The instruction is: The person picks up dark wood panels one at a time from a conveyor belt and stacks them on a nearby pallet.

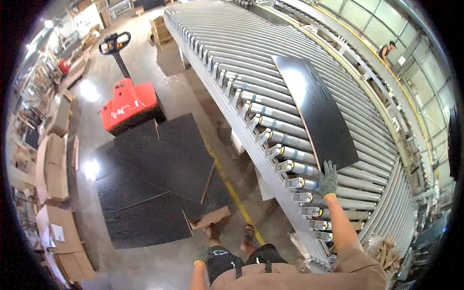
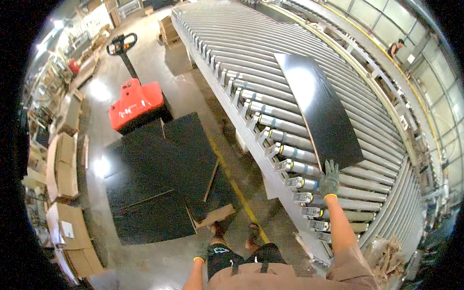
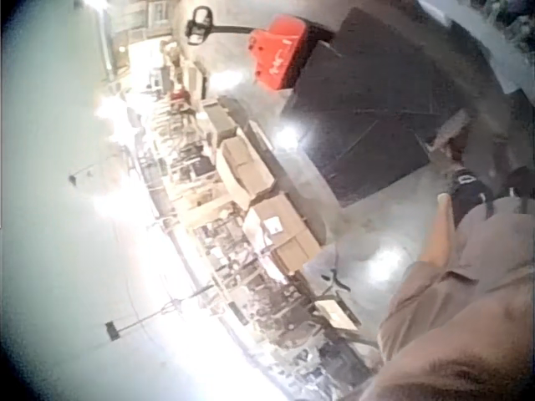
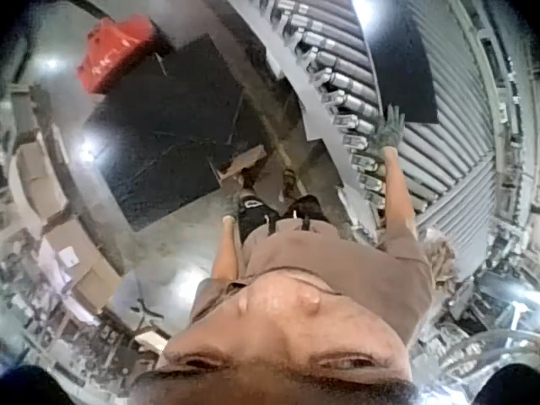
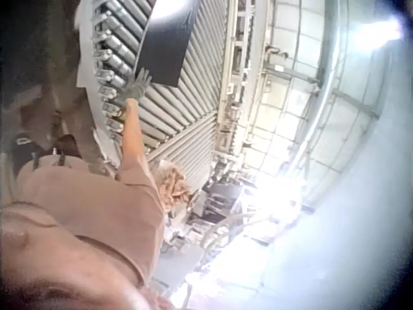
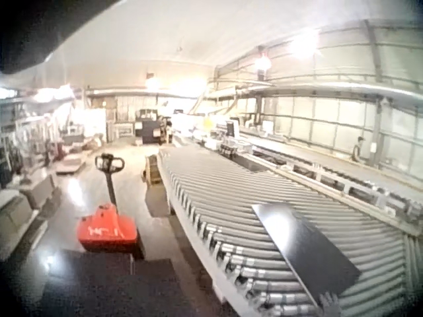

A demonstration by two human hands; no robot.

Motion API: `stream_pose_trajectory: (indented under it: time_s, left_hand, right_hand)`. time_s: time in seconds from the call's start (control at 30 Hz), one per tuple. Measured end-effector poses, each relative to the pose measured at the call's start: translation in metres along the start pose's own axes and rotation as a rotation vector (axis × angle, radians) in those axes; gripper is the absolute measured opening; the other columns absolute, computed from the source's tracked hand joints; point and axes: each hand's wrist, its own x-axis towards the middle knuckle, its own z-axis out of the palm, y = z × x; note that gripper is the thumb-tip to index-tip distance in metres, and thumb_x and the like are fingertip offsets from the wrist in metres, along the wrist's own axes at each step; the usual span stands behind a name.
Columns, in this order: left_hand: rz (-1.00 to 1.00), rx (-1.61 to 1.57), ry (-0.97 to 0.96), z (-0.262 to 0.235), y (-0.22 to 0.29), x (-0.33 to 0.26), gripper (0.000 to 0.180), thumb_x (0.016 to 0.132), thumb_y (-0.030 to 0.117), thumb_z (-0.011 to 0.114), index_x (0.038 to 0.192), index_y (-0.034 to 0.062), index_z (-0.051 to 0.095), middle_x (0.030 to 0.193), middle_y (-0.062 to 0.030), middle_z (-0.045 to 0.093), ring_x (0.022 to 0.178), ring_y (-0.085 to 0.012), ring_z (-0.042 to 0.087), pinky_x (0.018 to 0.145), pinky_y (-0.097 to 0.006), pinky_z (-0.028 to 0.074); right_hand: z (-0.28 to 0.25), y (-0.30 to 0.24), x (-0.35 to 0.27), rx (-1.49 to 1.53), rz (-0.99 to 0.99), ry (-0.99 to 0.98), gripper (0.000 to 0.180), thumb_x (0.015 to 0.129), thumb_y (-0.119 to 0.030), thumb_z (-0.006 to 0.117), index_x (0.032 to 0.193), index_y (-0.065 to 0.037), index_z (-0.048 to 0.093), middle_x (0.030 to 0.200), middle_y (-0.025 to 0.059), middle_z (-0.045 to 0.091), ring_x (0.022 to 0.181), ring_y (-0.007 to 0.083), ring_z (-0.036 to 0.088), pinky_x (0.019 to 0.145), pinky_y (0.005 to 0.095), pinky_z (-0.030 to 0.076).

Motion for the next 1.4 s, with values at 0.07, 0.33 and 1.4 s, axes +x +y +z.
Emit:
stream_pose_trajectory:
  time_s: [0.07,0.33,1.4]
  left_hand:
    - [-0.04,-0.119,0.04,-0.018,0.012,0.006,0.036,0.077,0.029,0.073,0.106,0.0124,0.06,0.101,-0.0212,0.065,0.097,-0.0396,0.063,0.084,-0.051,0.051]
    - [0.026,-0.643,0.169,-0.013,-0.073,0.099,0.029,0.095,0.035,0.059,0.09,0.0065,0.055,0.069,-0.01,0.06,0.059,-0.0224,0.059,0.057,-0.041,0.051]
    - [-0.7,-2.002,0.389,-0.187,-0.098,0.318,0.08,0.095,0.061,0.055,0.151,0.0049,0.041,0.15,-0.0082,0.047,0.131,-0.0288,0.05,0.111,-0.04,0.04]
  right_hand:
    - [0.015,0.004,0.014,-0.031,0.091,-0.011,0.057,0.096,-0.024,0.055,0.149,-0.009,0.042,0.156,0.0186,0.038,0.143,0.043,0.033,0.12,0.0493,0.027]
    - [0.117,-0.197,0.058,-0.152,-0.253,0.041,0.038,0.095,-0.017,0.057,0.131,-0.005,0.057,0.125,0.0163,0.061,0.12,0.0328,0.055,0.104,0.0432,0.041]
    - [0.463,-0.594,-0.096,0.199,-0.106,-0.586,0.084,0.092,-0.046,0.063,0.152,0.003,0.03,0.161,0.0242,0.022,0.148,0.0404,0.024,0.121,0.0458,0.023]
